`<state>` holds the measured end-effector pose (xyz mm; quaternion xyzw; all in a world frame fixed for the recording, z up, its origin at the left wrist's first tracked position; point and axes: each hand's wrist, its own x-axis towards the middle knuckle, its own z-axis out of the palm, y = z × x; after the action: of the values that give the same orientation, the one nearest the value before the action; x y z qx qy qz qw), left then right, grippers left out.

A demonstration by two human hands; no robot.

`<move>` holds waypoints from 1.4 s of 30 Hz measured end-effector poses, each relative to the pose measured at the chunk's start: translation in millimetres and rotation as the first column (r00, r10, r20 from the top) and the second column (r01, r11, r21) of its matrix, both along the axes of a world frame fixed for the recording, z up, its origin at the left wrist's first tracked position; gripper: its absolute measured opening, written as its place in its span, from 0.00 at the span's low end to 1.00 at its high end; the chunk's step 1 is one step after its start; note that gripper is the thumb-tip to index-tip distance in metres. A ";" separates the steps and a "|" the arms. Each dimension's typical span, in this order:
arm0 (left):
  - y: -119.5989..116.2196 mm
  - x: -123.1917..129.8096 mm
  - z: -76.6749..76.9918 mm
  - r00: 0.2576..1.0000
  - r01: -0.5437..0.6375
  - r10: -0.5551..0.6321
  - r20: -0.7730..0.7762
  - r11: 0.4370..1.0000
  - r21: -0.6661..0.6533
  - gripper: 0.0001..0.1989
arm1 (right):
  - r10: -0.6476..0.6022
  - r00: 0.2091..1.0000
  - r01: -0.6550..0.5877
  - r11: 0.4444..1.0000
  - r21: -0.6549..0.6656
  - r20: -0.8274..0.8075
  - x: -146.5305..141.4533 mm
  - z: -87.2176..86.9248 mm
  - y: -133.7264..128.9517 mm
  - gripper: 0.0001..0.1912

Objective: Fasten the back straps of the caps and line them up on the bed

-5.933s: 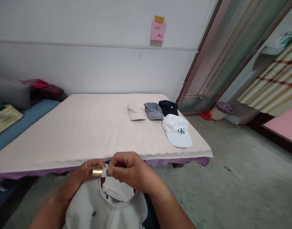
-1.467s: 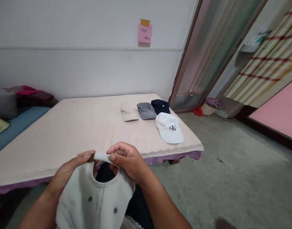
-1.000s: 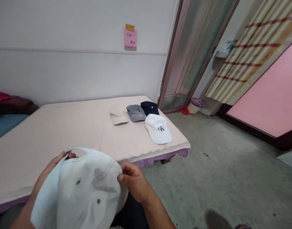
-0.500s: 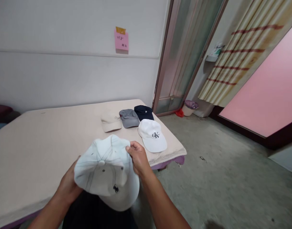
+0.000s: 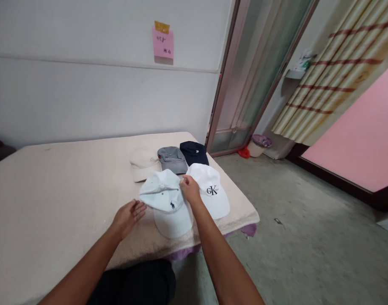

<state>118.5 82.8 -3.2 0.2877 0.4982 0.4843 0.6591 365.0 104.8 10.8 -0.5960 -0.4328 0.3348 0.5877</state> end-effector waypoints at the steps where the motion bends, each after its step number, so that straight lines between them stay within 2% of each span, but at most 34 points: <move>1: -2.7 -1.6 -10.8 0.998 -0.019 0.019 -0.058 1.000 0.014 0.07 | -0.025 0.999 0.025 1.000 -0.006 0.047 0.1 -9.8 -0.9 0.15; 4: -16.8 -8.5 -32.7 0.979 -0.022 0.043 -0.198 0.994 0.108 0.11 | -0.057 0.985 0.059 0.998 -0.002 0.160 -8.0 -36.0 -20.4 0.16; 8: -42.0 -16.9 -40.6 0.942 0.079 0.005 -0.335 0.969 0.234 0.13 | -0.088 0.957 0.082 0.996 0.033 0.277 -20.2 -56.3 -60.2 0.16; 10: -51.8 -19.4 -42.9 0.885 0.184 -0.016 -0.465 0.930 0.317 0.11 | -0.104 0.924 0.084 0.994 0.072 0.368 -22.9 -62.2 -74.9 0.17; 12: -56.6 -20.7 -46.9 0.796 0.290 0.001 -0.605 0.877 0.384 0.09 | -0.131 0.863 0.081 0.989 0.123 0.487 -24.9 -67.7 -84.1 0.17; 14: -56.9 -20.6 -51.4 0.731 0.341 0.037 -0.682 0.845 0.412 0.09 | -0.181 0.798 0.101 0.981 0.168 0.574 -27.2 -72.9 -88.6 0.17; 17: -54.2 -19.5 -55.7 0.720 0.324 0.062 -0.691 0.851 0.414 0.09 | -0.234 0.766 0.158 0.971 0.177 0.599 -30.2 -78.1 -90.0 0.17; 23: -64.1 -27.1 -51.7 0.711 0.276 0.077 -0.699 0.884 0.378 0.08 | -0.224 0.776 0.161 0.974 0.157 0.589 -30.5 -77.9 -90.7 0.17; 28: -84.7 -48.3 -41.6 0.751 0.221 0.008 -0.660 0.939 0.263 0.07 | -0.217 0.787 0.171 0.976 0.133 0.578 -33.0 -75.1 -98.4 0.20; 31: -96.4 -66.2 -28.4 0.785 0.183 -0.022 -0.619 0.963 0.197 0.05 | -0.203 0.801 0.180 0.979 0.096 0.563 -34.1 -72.3 -109.1 0.20; 34: -108.0 -88.0 -8.8 0.823 0.140 -0.008 -0.569 0.972 0.188 0.07 | -0.166 0.818 0.168 0.985 0.047 0.551 -41.5 -64.6 -124.2 0.17; 37: -121.1 -109.0 15.7 0.847 0.083 0.038 -0.530 0.976 0.202 0.18 | -0.131 0.836 0.136 0.990 0.030 0.533 -68.4 -41.2 -137.4 0.17; 38: -125.7 -114.2 25.6 0.854 0.056 0.064 -0.517 0.975 0.213 0.23 | -0.109 0.851 0.106 0.994 0.035 0.513 -82.5 -27.6 -139.9 0.19; 40: -134.2 -120.5 50.1 0.870 -0.002 0.138 -0.474 0.962 0.275 0.33 | 0.068 0.960 -0.077 0.997 0.024 0.270 -115.5 8.6 -141.4 0.28; 42: -141.4 -121.9 80.9 0.885 -0.050 0.226 -0.408 0.915 0.399 0.40 | 0.282 0.959 -0.282 0.954 0.102 0.013 -148.6 53.0 -139.1 0.35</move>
<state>-3.4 -58.6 77.7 0.4752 0.5526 0.5386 0.4226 216.4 -34.3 63.8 -0.4970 -0.5295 0.3930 0.5641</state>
